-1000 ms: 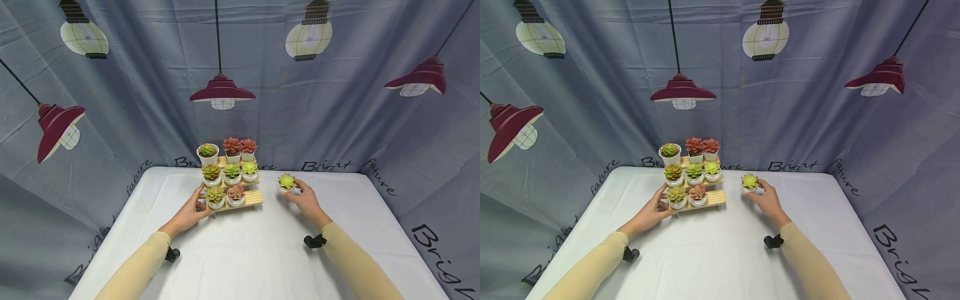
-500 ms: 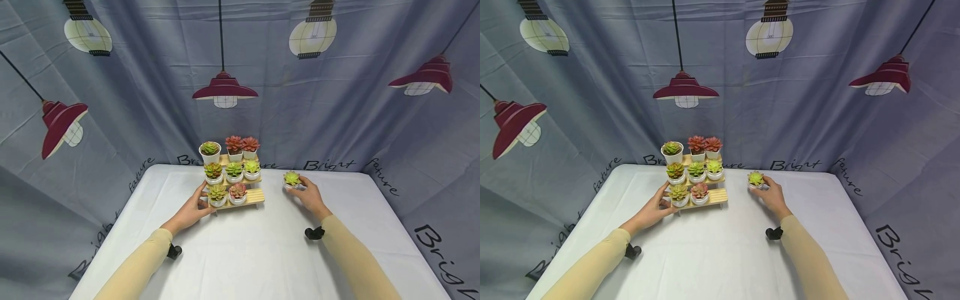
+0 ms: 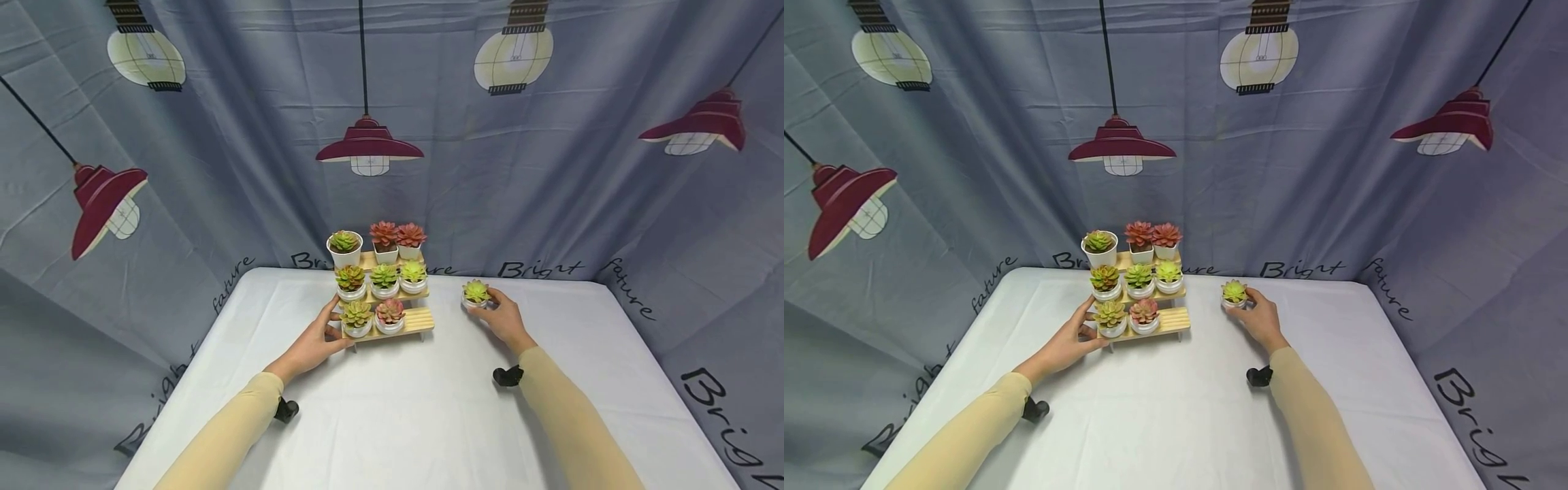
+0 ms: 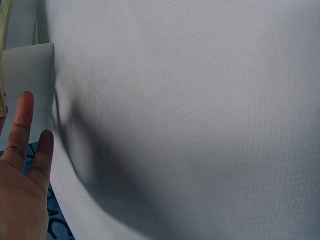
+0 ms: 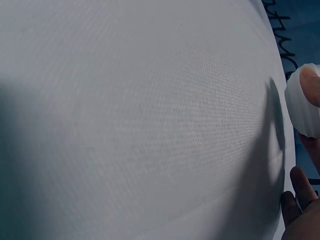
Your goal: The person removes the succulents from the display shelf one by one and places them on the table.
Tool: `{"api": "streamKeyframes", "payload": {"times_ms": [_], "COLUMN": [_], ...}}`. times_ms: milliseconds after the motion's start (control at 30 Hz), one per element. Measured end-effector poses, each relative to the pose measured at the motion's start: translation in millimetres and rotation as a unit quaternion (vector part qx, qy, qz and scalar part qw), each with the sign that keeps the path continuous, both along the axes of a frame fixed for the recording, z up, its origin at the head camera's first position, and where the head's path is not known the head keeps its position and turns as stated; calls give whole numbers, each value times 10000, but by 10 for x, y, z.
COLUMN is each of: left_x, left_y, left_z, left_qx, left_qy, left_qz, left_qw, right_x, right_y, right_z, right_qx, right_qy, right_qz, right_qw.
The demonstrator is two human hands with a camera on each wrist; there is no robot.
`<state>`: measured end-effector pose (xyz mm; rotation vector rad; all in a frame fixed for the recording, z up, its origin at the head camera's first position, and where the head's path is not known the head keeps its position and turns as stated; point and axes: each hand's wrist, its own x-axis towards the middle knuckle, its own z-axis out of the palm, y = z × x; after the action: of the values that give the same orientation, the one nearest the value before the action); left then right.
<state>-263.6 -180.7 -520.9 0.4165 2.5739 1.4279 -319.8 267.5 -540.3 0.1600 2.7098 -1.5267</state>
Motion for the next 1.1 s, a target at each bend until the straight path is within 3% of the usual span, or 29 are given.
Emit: {"api": "streamKeyframes", "payload": {"times_ms": [433,1100], "left_x": [-11,-16], "left_y": [6,-1], "left_z": [25,-21], "left_qx": [-7,56], "left_qy": [-57,-3], "left_qz": [0,-28], "left_qw": [10000,10000], "right_x": [-25,-35], "right_y": [-16,-52], "right_z": [-9,-43], "right_qx": [261,827], "right_qy": [-1,3], "right_qz": [-72,-173], "right_qw": [9996,9964]}}
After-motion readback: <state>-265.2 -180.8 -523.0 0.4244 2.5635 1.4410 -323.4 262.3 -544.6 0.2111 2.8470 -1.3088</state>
